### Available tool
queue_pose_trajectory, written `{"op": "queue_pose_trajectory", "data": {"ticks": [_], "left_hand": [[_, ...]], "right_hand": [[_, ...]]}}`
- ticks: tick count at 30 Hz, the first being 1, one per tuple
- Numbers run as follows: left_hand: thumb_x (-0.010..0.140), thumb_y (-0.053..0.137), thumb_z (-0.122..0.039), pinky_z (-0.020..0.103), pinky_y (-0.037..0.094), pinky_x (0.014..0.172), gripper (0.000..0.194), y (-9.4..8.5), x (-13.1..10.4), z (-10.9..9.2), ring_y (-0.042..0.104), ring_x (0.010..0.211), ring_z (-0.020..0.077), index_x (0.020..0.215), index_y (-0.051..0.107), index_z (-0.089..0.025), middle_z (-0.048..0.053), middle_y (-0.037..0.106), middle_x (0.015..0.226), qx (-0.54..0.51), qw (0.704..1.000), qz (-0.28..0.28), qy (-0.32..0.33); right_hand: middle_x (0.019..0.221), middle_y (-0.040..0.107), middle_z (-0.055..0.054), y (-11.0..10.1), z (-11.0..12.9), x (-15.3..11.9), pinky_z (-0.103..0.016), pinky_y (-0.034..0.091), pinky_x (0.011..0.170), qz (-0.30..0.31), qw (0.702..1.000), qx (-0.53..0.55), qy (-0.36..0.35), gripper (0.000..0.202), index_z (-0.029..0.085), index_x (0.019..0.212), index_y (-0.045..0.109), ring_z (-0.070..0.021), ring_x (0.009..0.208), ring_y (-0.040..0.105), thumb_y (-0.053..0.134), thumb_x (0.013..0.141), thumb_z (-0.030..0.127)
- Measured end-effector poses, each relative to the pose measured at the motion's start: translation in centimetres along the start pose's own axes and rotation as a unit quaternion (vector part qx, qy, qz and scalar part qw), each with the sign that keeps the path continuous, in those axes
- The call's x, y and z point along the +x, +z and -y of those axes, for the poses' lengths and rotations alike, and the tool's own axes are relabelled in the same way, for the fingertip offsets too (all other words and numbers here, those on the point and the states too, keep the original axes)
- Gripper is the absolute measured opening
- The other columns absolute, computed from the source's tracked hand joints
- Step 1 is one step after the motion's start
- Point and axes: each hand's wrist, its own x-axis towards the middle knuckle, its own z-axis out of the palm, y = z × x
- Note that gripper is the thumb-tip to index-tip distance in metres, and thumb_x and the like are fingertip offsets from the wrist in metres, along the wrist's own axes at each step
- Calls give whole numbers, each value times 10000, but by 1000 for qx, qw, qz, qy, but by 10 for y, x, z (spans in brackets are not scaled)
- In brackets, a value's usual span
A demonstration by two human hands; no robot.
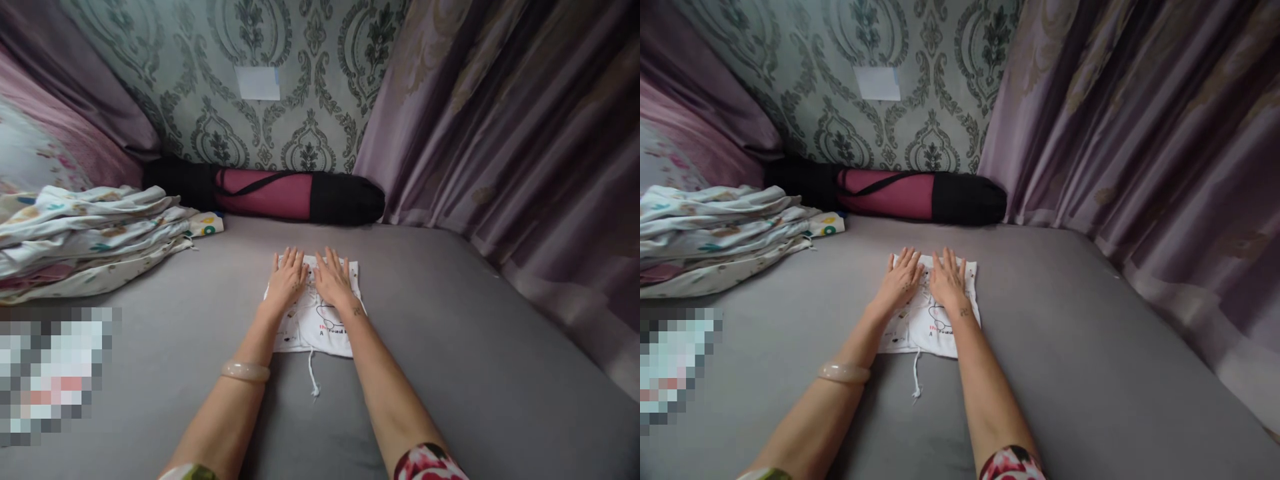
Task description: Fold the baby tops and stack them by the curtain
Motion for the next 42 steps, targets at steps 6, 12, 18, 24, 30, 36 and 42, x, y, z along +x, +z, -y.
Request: {"op": "queue_pose_trajectory", "data": {"ticks": [6,12,18,24,30,36,42], "left_hand": [[1006,229,-368,514,211,1169,558,8,0,4,276,1442,308,1451,385,-68,177,353,1533,-29,996,79,-23],[1006,257,-364,514,216,1166,531,-7,-4,2,271,1445,302,1437,388,-82,190,335,1540,-31,997,75,-4],[994,273,-382,482,234,1167,557,-32,-48,15,279,1443,295,1438,378,-63,203,352,1529,3,990,88,110],[996,182,-498,460,204,1186,643,-17,-107,25,218,1467,258,1488,332,-112,149,314,1559,-18,981,92,168],[1000,181,-490,470,179,1192,646,-19,-109,21,204,1472,259,1488,312,-88,165,284,1569,-21,980,117,159],[999,304,-424,451,329,1122,472,-37,-125,38,416,1348,258,1348,475,-156,159,467,1442,-100,982,-17,161],[984,374,-322,397,470,937,299,-41,-135,55,595,1034,219,1119,614,-205,105,643,1123,-170,975,-75,125]], "right_hand": [[1579,292,-75,10,9,-1,-480,87,1190,65,997,33,-31,535,157,1493,355,-235,1473,172,223,998,311],[1605,209,-89,-1,7,1,-479,95,1189,101,994,40,-28,552,151,1522,280,-231,1486,120,220,1000,322],[1610,168,-118,-22,10,-52,-452,55,1202,93,988,28,-121,585,92,1523,256,-231,1492,76,252,996,348],[1603,195,-109,-5,14,-110,-437,76,1208,100,979,18,-178,589,93,1521,264,-211,1487,121,218,1005,374],[1602,204,-119,-10,15,-106,-456,98,1200,114,978,32,-173,579,106,1516,277,-226,1483,140,224,1008,379],[1220,624,-126,-35,31,-150,-367,394,981,41,989,39,-134,344,181,1144,611,-245,1172,538,400,988,404],[986,671,-66,-40,39,-182,-285,387,721,120,990,28,-67,145,208,993,587,-197,899,617,460,953,265]]}}
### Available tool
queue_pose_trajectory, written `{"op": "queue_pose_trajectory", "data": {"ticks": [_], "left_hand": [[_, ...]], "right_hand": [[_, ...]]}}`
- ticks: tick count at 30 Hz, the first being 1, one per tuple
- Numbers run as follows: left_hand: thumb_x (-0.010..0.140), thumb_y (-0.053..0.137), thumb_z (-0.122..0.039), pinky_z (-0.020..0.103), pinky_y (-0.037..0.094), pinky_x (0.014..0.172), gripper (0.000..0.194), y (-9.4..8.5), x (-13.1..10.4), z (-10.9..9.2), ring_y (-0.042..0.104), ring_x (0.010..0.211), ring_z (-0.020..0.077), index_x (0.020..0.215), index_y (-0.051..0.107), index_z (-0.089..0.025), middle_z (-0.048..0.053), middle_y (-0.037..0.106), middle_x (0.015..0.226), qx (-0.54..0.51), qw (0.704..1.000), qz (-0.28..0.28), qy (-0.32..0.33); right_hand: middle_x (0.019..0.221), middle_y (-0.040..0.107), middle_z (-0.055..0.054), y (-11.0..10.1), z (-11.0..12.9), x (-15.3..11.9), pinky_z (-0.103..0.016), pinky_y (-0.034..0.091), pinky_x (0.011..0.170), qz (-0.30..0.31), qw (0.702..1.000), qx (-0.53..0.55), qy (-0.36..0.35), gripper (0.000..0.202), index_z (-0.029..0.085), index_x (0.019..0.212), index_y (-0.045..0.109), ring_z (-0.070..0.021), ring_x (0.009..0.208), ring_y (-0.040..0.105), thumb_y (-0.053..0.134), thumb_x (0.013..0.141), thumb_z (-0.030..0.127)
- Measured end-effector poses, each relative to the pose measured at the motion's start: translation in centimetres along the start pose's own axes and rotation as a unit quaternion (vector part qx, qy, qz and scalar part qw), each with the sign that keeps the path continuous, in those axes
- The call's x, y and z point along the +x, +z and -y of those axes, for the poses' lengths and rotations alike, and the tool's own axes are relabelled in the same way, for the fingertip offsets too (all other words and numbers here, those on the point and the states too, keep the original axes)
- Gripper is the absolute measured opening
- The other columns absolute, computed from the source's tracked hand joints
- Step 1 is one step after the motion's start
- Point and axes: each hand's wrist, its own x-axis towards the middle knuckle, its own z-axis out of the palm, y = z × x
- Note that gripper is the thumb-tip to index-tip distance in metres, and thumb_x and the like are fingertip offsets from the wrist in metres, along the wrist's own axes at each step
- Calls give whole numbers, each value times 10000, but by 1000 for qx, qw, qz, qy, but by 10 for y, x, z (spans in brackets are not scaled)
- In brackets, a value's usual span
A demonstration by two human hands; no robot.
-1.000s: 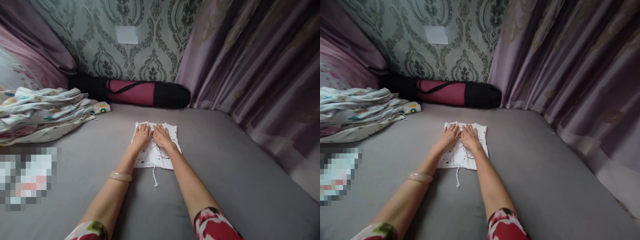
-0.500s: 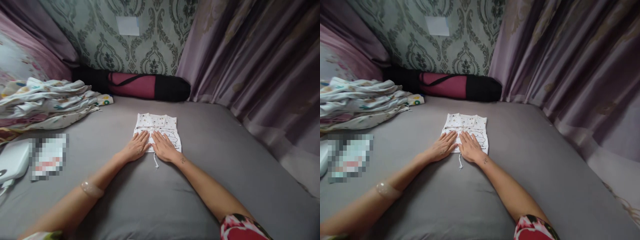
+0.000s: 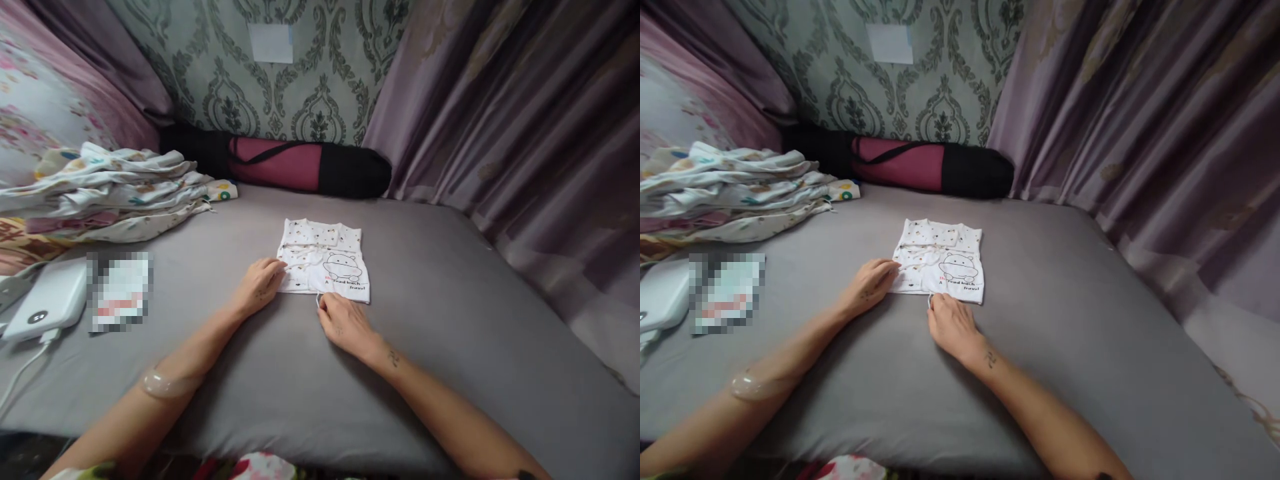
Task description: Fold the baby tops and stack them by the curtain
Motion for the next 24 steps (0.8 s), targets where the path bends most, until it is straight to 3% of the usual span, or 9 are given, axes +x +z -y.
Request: {"op": "queue_pose_trajectory", "data": {"ticks": [5,9,12,14,16,18,21,24], "left_hand": [[982,401,-314,373,470,888,280,-2,1,-4,597,961,205,1015,654,-198,88,664,1038,-17,1000,-2,8],[980,407,-297,361,474,862,269,-1,0,-3,602,931,199,972,657,-195,83,674,1021,-23,999,13,24],[983,393,-304,371,480,882,277,-2,0,-2,607,969,207,1007,649,-201,88,671,1054,-15,1000,9,20],[992,364,-315,387,475,929,306,-3,0,-2,597,1047,219,1108,623,-201,103,656,1124,-3,1000,-16,-2],[1001,337,-347,412,432,1021,375,-5,0,-5,538,1200,237,1258,553,-182,129,604,1266,17,999,-25,-17],[1005,318,-407,447,328,1129,479,-4,0,-8,391,1372,254,1394,445,-156,144,486,1437,40,999,16,-1],[999,292,-497,477,167,1201,599,-1,0,-13,168,1482,255,1500,312,-170,110,294,1576,70,990,114,41],[999,252,-529,478,135,1206,606,3,1,-14,134,1488,246,1517,294,-218,73,260,1592,80,980,176,43]], "right_hand": [[912,691,-62,-10,1,10,-268,355,667,51,999,17,0,178,202,918,621,-184,828,621,444,928,214],[791,679,-9,-29,-1,34,-235,383,610,78,983,167,-26,144,202,807,625,-147,724,604,499,868,239],[836,688,-33,-42,-13,55,-252,459,658,-3,973,232,14,211,177,898,639,-159,749,626,451,895,273],[998,694,-86,-47,-25,64,-316,492,776,-109,974,183,72,300,161,1073,629,-201,878,645,389,930,270],[1250,620,-149,-45,-38,65,-397,453,941,-175,977,86,86,395,144,1278,546,-259,1119,588,358,952,263],[1469,445,-171,-37,-49,60,-456,319,1102,-154,987,3,37,490,116,1422,422,-290,1355,399,359,968,291],[1600,221,-111,-18,-57,49,-500,113,1190,-58,996,-52,-51,560,147,1506,317,-277,1481,134,318,997,381],[1619,154,-68,-1,-58,43,-513,70,1192,-4,995,-61,-79,558,206,1529,279,-264,1491,76,254,1012,416]]}}
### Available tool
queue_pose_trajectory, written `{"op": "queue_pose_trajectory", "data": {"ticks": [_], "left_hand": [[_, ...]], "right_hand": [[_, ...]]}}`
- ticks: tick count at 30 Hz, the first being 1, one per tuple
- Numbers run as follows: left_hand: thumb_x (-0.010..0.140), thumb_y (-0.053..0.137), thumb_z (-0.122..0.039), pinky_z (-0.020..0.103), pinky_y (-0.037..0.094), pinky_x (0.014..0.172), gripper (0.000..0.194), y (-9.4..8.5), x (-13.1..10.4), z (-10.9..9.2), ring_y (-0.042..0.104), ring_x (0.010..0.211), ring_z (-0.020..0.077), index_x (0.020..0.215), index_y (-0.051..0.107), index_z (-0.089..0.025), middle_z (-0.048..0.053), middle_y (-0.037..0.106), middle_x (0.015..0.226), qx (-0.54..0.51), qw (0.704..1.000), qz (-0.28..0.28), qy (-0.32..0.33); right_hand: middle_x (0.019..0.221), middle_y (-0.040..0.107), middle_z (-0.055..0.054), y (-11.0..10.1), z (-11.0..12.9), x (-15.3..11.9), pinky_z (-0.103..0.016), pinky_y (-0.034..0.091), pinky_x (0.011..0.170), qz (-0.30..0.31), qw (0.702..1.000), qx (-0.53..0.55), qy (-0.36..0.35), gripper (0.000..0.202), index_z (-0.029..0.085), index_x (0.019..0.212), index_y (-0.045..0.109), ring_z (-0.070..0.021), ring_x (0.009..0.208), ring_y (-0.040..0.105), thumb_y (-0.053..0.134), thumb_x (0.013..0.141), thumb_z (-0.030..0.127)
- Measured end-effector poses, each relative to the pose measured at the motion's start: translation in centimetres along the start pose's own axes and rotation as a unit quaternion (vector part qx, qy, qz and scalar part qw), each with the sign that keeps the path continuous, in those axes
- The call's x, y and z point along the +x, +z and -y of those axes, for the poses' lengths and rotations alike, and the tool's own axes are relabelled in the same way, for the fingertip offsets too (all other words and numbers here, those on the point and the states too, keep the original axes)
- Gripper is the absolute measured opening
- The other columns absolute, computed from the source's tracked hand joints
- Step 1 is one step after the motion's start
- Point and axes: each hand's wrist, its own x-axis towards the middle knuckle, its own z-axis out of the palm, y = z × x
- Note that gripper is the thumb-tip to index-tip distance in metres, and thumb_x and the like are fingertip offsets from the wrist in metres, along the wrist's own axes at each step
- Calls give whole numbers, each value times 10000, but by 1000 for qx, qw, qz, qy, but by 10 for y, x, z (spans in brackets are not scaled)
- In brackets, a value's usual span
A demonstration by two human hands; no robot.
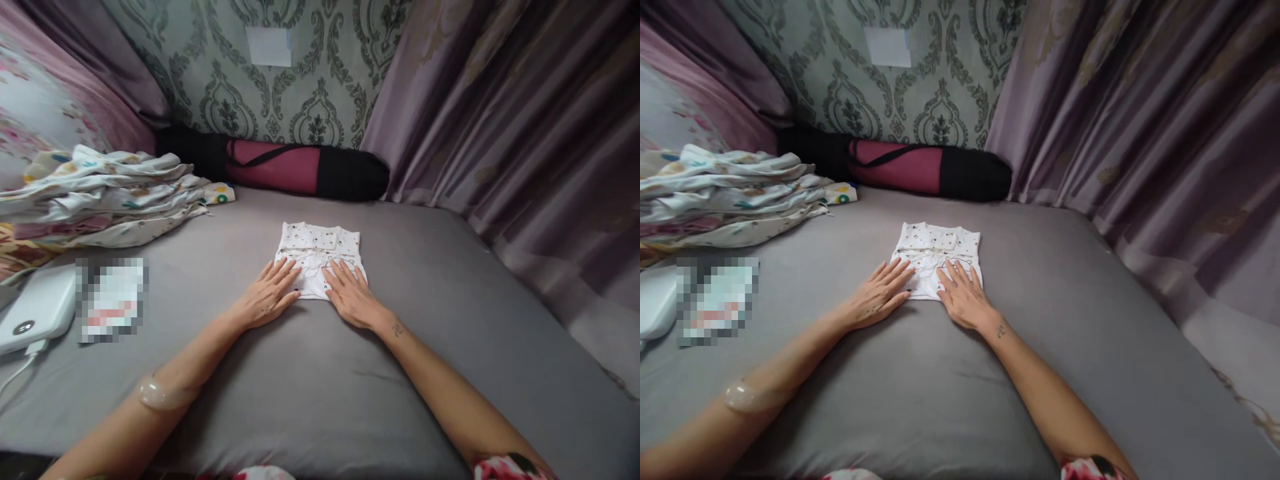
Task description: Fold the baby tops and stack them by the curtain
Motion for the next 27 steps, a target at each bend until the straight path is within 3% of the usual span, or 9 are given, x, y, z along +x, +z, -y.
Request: {"op": "queue_pose_trajectory", "data": {"ticks": [5,9,12,15,19,24,27], "left_hand": [[986,279,-561,493,180,1192,630,2,0,5,171,1480,265,1516,300,-222,95,260,1589,-11,998,55,8],[958,419,-533,512,283,1146,571,-5,-2,8,282,1438,304,1440,422,-228,135,315,1561,-16,999,-17,42],[950,484,-447,490,411,1040,375,-13,-5,10,473,1274,299,1253,581,-248,133,491,1409,-12,995,-73,73],[984,424,-362,400,482,910,271,-19,-9,11,586,1030,227,1111,631,-242,96,626,1143,-14,993,-48,106],[1009,352,-327,317,479,836,309,-21,-11,10,597,911,182,1014,643,-222,68,644,981,-15,991,-31,133],[1004,331,-256,322,459,769,318,-23,-6,4,576,826,192,868,612,-194,70,632,881,49,988,-5,146],[991,325,-227,329,448,725,291,-24,-1,2,562,758,194,832,565,-184,71,621,828,69,990,1,121]], "right_hand": [[1615,172,-68,5,1,3,-509,39,1192,25,999,25,10,576,209,1539,250,-254,1490,85,223,1016,448],[1606,209,-87,-5,-4,-2,-482,89,1194,19,996,85,-9,589,187,1533,259,-237,1486,122,243,1015,465],[1523,387,-104,-13,-12,-18,-422,221,1164,-49,994,99,-21,530,194,1467,389,-217,1421,297,402,985,413],[1298,579,-102,-17,-21,-37,-396,376,1045,-87,993,74,-24,359,213,1287,571,-221,1222,494,521,943,303],[1127,628,-89,-16,-28,-52,-368,460,919,-73,994,53,-53,209,219,1110,646,-211,1041,558,499,964,244],[1115,631,-114,-15,-27,-51,-364,486,867,-62,995,-11,-82,280,179,1060,657,-225,1001,564,384,1001,203],[1121,633,-127,-16,-26,-53,-385,493,875,-56,994,-14,-88,303,181,1095,645,-231,1014,568,359,995,172]]}}
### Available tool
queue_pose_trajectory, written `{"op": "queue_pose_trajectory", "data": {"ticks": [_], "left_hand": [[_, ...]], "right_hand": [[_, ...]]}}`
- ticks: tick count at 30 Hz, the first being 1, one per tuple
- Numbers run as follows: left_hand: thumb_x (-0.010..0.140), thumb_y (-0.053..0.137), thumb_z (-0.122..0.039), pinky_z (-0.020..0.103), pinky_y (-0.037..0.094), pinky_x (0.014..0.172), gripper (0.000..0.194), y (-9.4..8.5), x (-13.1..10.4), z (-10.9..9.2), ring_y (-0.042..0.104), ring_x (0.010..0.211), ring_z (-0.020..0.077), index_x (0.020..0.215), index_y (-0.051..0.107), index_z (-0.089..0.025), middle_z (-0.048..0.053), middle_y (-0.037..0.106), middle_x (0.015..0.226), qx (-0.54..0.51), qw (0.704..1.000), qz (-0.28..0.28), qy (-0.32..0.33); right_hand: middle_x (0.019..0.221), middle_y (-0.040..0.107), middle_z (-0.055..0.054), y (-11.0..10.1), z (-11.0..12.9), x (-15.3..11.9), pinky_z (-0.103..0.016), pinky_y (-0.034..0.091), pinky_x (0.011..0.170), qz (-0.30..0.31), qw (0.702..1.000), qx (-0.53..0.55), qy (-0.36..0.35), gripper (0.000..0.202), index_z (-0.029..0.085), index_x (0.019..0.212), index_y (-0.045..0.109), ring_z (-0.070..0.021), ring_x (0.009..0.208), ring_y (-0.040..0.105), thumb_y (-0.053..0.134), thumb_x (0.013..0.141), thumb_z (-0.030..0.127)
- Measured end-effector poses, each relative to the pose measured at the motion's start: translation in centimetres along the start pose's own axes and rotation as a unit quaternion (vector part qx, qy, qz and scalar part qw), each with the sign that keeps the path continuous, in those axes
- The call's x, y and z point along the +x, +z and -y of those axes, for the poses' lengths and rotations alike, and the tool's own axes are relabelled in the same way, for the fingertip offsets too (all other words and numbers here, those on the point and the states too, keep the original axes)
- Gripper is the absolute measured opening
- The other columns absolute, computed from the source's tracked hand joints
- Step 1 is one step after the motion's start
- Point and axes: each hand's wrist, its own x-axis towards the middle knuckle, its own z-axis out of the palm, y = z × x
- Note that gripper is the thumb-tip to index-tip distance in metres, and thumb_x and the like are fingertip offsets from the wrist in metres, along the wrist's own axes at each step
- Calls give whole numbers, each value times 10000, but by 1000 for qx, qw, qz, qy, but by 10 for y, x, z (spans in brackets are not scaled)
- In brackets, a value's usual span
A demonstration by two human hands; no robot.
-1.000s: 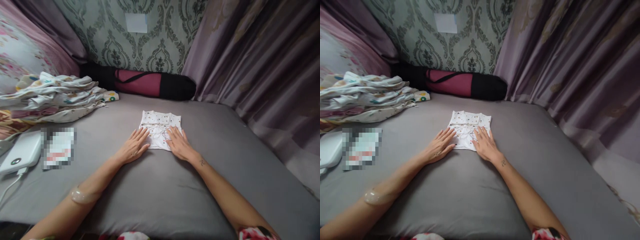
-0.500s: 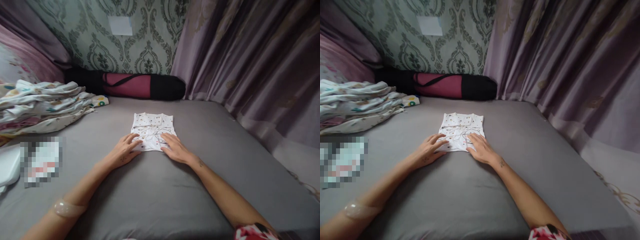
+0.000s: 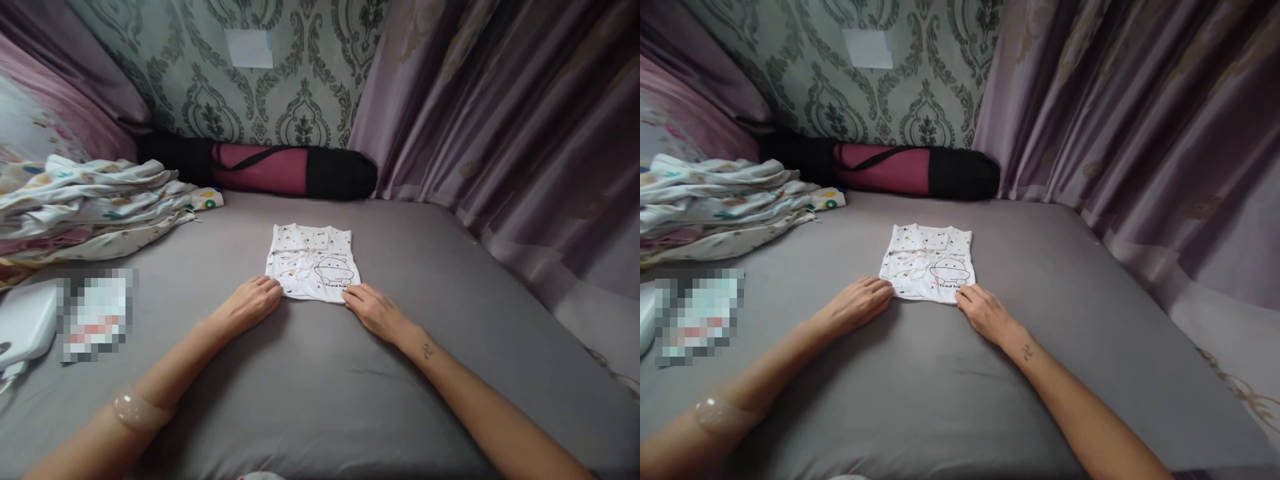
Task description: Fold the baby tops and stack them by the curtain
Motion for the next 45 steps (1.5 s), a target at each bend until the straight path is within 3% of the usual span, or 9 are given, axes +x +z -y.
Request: {"op": "queue_pose_trajectory", "data": {"ticks": [5,10,16,22,27,31,37,45], "left_hand": [[982,327,-236,315,446,722,210,3,3,5,553,733,179,864,496,-194,52,597,810,-62,996,-38,-56],[1007,288,-250,332,448,763,222,9,1,8,547,795,187,937,489,-185,60,597,868,-83,991,-74,-70],[1019,344,-310,372,471,840,271,6,-8,12,588,918,219,1015,573,-166,96,642,991,-29,1000,-11,-4],[991,339,-184,426,415,1082,381,11,-17,28,505,1294,231,1288,576,-208,96,573,1373,-49,998,-22,38],[981,314,-178,379,437,1090,436,10,-17,34,523,1290,191,1328,571,-240,49,562,1397,-110,994,-5,6],[957,338,-142,406,410,1116,451,0,-21,38,519,1294,184,1341,555,-236,48,570,1389,-129,991,-18,30],[937,382,-123,447,355,1154,491,-5,-36,36,479,1330,189,1389,503,-272,28,538,1421,-112,991,-22,63],[875,392,-37,452,300,1180,593,-23,-65,7,466,1340,174,1414,457,-276,24,527,1433,-76,992,29,94]], "right_hand": [[1271,578,-101,-3,-6,-6,-384,458,1003,-25,995,96,2,394,210,1276,546,-219,1179,513,447,907,114],[1343,553,-126,4,-13,-3,-438,448,1011,-51,998,13,17,533,177,1304,552,-244,1207,509,387,829,-2],[1418,528,-123,13,-28,7,-448,413,1092,-90,994,-33,-46,566,168,1377,514,-221,1331,463,348,874,-32],[1431,520,-90,15,-35,9,-417,430,1091,-36,996,-15,-82,537,215,1370,531,-201,1328,476,388,906,-14],[1374,579,-65,13,-38,7,-422,435,1086,-50,996,26,-74,546,241,1326,578,-189,1297,512,391,888,-26],[1349,600,-68,9,-40,1,-440,440,1082,-63,996,33,-59,578,223,1341,565,-185,1269,539,358,874,-47],[1355,595,-76,1,-25,-9,-462,430,1088,-56,995,-13,-76,609,222,1341,563,-188,1250,555,356,850,-74],[1365,583,-103,-13,14,-43,-448,436,1079,-23,993,-54,-100,619,193,1371,526,-195,1263,540,370,830,-63]]}}
